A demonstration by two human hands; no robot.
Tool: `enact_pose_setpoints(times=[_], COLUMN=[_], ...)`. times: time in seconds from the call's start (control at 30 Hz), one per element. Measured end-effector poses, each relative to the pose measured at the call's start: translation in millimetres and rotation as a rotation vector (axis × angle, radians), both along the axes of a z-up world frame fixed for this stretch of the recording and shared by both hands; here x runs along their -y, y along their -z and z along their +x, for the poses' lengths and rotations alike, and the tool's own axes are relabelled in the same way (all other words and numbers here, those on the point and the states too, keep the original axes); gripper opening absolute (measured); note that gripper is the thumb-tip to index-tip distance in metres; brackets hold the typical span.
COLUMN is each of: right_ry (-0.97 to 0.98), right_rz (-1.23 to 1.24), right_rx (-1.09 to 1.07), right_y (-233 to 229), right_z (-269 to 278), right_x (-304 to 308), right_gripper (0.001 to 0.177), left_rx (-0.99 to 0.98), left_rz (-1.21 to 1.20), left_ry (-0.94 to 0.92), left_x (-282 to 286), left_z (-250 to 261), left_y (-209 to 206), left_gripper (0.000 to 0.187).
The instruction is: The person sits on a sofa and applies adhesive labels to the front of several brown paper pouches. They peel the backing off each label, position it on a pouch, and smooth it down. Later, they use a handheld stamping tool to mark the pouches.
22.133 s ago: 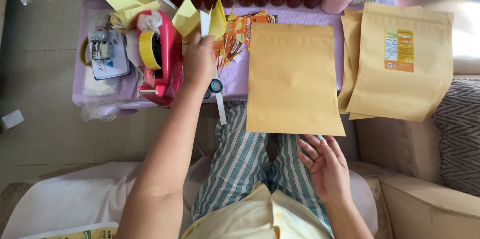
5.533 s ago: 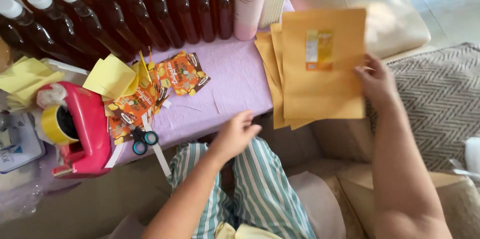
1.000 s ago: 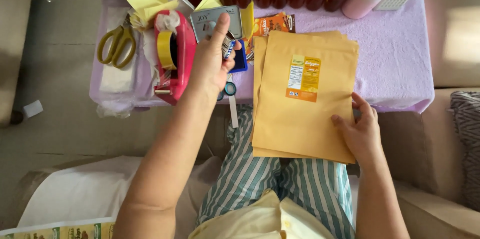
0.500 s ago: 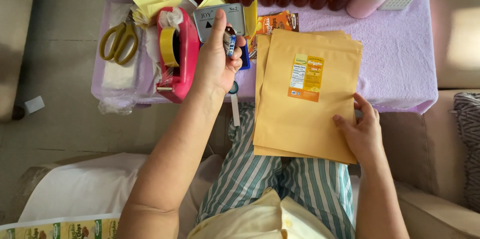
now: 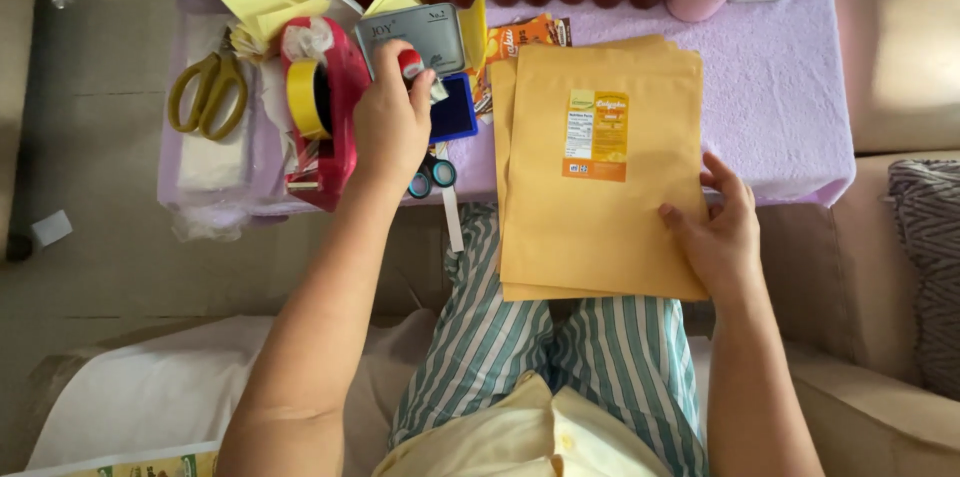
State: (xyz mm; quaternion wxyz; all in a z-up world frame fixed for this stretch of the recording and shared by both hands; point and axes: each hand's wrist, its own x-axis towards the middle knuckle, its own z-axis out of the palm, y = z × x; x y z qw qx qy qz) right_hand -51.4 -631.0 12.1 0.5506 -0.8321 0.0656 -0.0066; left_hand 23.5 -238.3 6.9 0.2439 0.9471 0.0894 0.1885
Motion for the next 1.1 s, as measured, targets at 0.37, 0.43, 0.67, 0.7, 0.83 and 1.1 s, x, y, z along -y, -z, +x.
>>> enact_pose_setpoints(times=[0.37, 0.43, 0.67, 0.7, 0.83, 1.1], right_ry=[-0.019, -0.02, -0.031, -0.037, -0.029, 0.009], right_rz=[-0.074, -0.075, -0.059, -0.074, -0.074, -0.448], right_rx=[-0.067, -0.053, -0.033, -0.033, -0.066, -0.156], right_y=[8, 10, 18, 20, 8, 5], right_z=[8, 12, 10, 11, 12, 24], right_x=[6, 5, 11, 12, 7, -2], right_gripper=[0.081, 0.081, 0.079, 0.079, 0.074, 0.092], left_rx=[0.256, 0.29, 0.208, 0.205, 0.191, 0.225], left_rz=[0.25, 0.259, 0.145, 0.148, 0.229, 0.246], left_ry=[0.141, 0.178, 0.306, 0.301, 0.314, 0.333], left_x=[-16, -22, -26, -25, -23, -27], left_z=[-1, -1, -2, 0, -12, -14], left_y=[38, 37, 31, 30, 25, 34], left_gripper=[0.039, 0.039, 0.049, 0.048, 0.051, 0.053])
